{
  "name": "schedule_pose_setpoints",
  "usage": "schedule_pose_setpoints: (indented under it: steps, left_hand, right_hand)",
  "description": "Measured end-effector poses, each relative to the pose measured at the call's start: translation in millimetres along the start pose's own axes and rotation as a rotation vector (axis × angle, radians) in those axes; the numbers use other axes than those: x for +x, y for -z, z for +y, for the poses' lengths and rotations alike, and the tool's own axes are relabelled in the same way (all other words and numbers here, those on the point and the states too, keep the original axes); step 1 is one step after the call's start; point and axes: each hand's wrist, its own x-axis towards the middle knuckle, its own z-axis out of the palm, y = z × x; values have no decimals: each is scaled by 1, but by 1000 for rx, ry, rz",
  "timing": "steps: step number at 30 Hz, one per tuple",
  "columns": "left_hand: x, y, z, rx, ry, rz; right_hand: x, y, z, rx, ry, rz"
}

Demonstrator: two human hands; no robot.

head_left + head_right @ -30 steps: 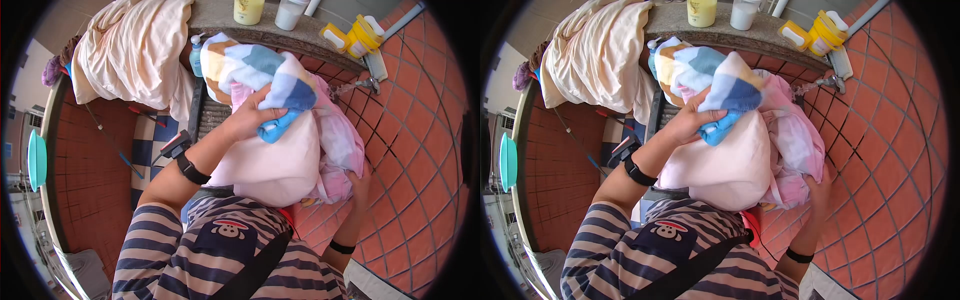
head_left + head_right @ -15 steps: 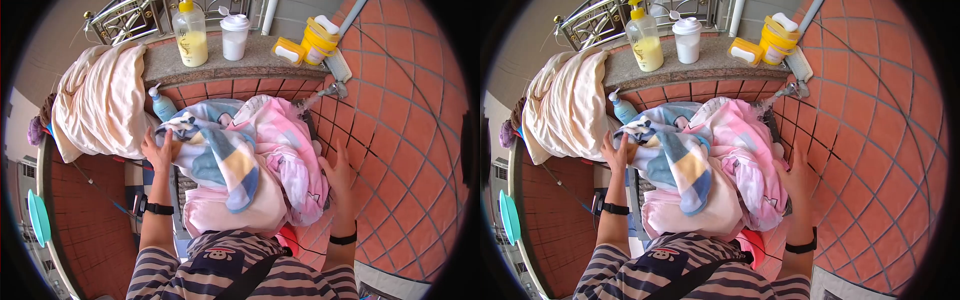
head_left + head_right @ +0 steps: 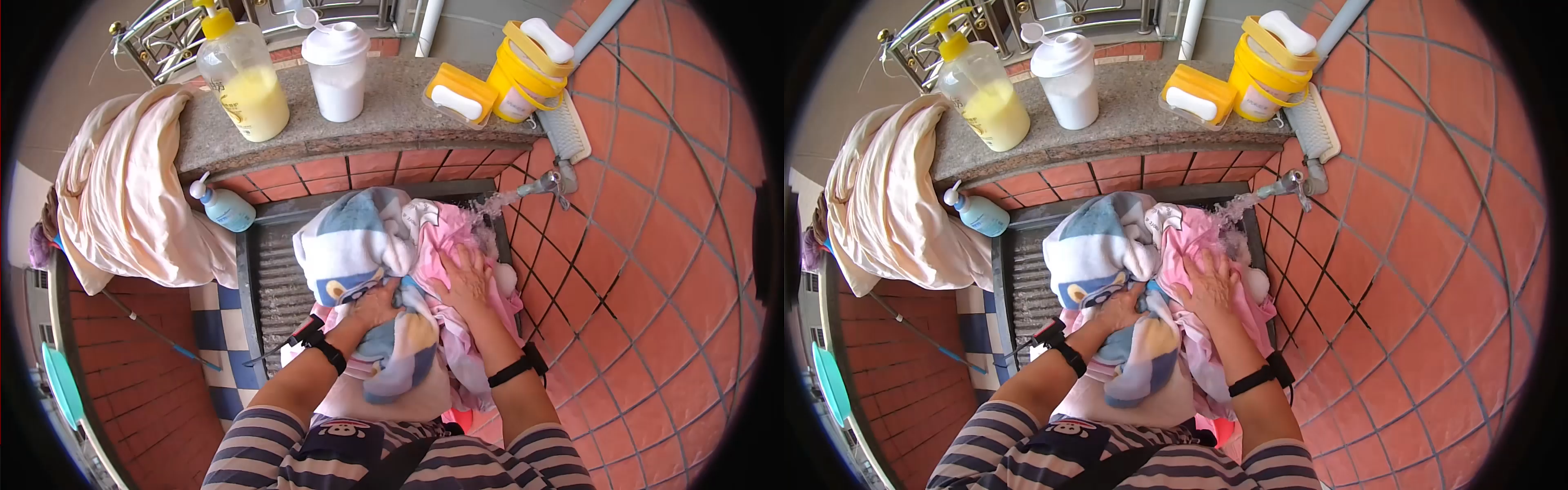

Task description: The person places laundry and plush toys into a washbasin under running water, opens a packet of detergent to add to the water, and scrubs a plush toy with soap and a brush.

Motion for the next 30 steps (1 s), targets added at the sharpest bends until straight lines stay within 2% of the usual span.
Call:
schedule_pose_setpoints:
  steps: [2,9,10,14,17,20,23,24,25,26,27,28,29,30]
  left_hand:
    - [33,-29,-31,-28,-211,138]
    - [80,-27,-50,34,19,118]
    - [83,-28,-51,37,37,112]
    - [88,-29,-55,51,78,105]
    - [85,-27,-53,45,73,129]
    - [77,-30,-52,12,54,187]
    - [51,-23,-47,-129,-11,290]
    - [34,-12,-40,-219,-14,288]
    - [11,20,-22,-301,32,237]
    - [-19,58,0,-382,75,180]
    - [-41,69,14,-740,145,474]
    - [-52,81,17,-745,90,754]
    - [-61,105,30,-531,127,864]
    - [-53,111,28,-8,25,1079]
  right_hand:
    - [11,-8,4,-7,66,17]
    - [84,-79,2,-203,171,-199]
    - [92,-82,-2,-140,146,-328]
    - [107,-117,-1,-163,151,-306]
    - [115,-107,-6,-191,122,-239]
    - [117,-108,-5,-177,69,-358]
    - [106,-101,-1,-99,81,-268]
    - [104,-63,-14,-146,54,-376]
    - [101,-65,-12,-143,52,-365]
    - [98,-74,-5,-123,80,-251]
    - [92,-84,1,-105,106,-143]
    - [88,-93,3,-157,77,-67]
    - [79,-85,3,-164,69,-64]
    - [70,-69,-1,-134,94,2]
